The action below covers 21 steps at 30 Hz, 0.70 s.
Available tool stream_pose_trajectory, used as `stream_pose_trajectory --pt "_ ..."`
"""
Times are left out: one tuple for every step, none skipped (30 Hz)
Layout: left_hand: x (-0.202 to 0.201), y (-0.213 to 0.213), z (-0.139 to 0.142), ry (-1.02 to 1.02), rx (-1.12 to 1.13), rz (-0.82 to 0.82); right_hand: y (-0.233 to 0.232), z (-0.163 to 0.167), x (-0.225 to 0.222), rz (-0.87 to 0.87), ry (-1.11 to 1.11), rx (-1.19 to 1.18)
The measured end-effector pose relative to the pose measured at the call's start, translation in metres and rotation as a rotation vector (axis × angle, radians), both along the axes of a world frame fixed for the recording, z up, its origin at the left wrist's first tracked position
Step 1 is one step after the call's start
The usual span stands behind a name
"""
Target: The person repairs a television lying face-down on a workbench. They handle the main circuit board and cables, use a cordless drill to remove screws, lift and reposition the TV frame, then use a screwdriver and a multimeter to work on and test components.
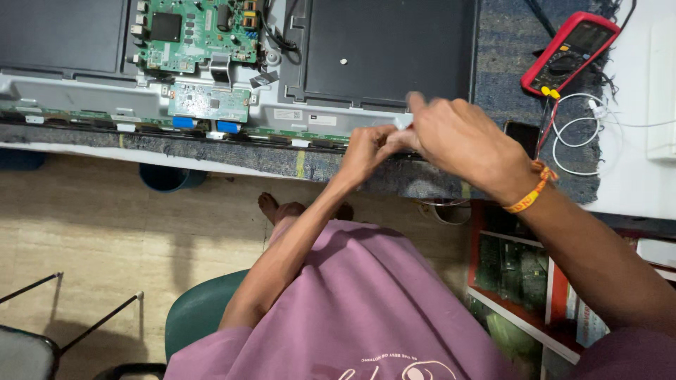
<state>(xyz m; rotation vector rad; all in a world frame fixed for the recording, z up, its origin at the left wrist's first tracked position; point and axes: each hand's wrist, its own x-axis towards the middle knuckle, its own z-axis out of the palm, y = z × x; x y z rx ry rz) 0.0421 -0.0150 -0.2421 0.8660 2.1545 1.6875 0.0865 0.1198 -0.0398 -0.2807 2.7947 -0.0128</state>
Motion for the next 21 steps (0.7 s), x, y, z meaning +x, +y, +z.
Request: stream_pose_trajectory --pt "0.000 0.001 0.001 0.028 0.057 -0.014 0.000 0.000 -0.001 -0.082 -0.049 0.163" --pt "0.000 0.001 0.002 0.000 0.021 -0.002 0.001 0.000 -0.001 -0.020 -0.017 0.103" --pt "0.001 0.001 0.002 -0.028 -0.013 0.010 0.002 0.001 -0.001 0.042 0.014 0.043" --pt "0.003 0.001 0.001 -0.058 -0.046 0.021 0.005 0.001 -0.001 0.105 0.044 -0.014" --pt "0.004 0.000 0.000 -0.052 -0.067 0.045 0.004 0.000 0.000 0.121 0.050 -0.042" --pt "0.005 0.001 -0.003 -0.049 -0.087 0.067 0.003 -0.001 0.003 0.137 0.055 -0.070" --pt "0.006 0.001 -0.005 -0.045 -0.107 0.089 0.003 -0.002 0.005 0.153 0.059 -0.097" --pt "0.008 0.000 -0.009 -0.061 -0.057 0.056 0.002 -0.002 0.006 0.216 0.103 -0.157" --pt "0.009 -0.002 -0.013 -0.075 -0.006 0.023 0.002 -0.002 0.006 0.279 0.149 -0.215" --pt "0.010 -0.003 -0.017 -0.088 0.046 -0.010 0.001 -0.001 0.007 0.341 0.198 -0.272" --pt "0.010 -0.003 -0.021 -0.037 0.083 -0.022 0.000 0.000 0.006 0.325 0.167 -0.294" --pt "0.010 -0.003 -0.024 0.014 0.122 -0.032 0.000 0.002 0.003 0.312 0.136 -0.315" --pt "0.009 -0.003 -0.025 0.068 0.159 -0.042 0.000 0.004 0.001 0.300 0.108 -0.337" --pt "0.008 -0.002 -0.026 0.049 0.130 -0.038 -0.001 0.006 0.001 0.196 0.090 -0.226" --pt "0.007 -0.001 -0.026 0.029 0.103 -0.034 -0.002 0.008 0.001 0.092 0.072 -0.115" --pt "0.006 0.000 -0.024 0.005 0.077 -0.027 -0.001 0.010 0.001 -0.009 0.051 -0.003" --pt "0.007 -0.001 -0.023 -0.015 0.035 -0.027 -0.001 0.012 0.001 -0.005 0.006 0.008" --pt "0.007 -0.002 -0.020 -0.032 -0.010 -0.029 0.000 0.013 -0.001 -0.003 -0.037 0.017" --pt "0.007 -0.003 -0.017 -0.046 -0.054 -0.033 0.001 0.013 -0.002 -0.003 -0.077 0.026" --pt "0.007 -0.004 -0.014 -0.064 -0.062 -0.037 0.002 0.012 -0.002 0.027 -0.071 -0.025" --pt "0.007 -0.005 -0.011 -0.082 -0.070 -0.041 0.003 0.010 -0.002 0.057 -0.065 -0.078"
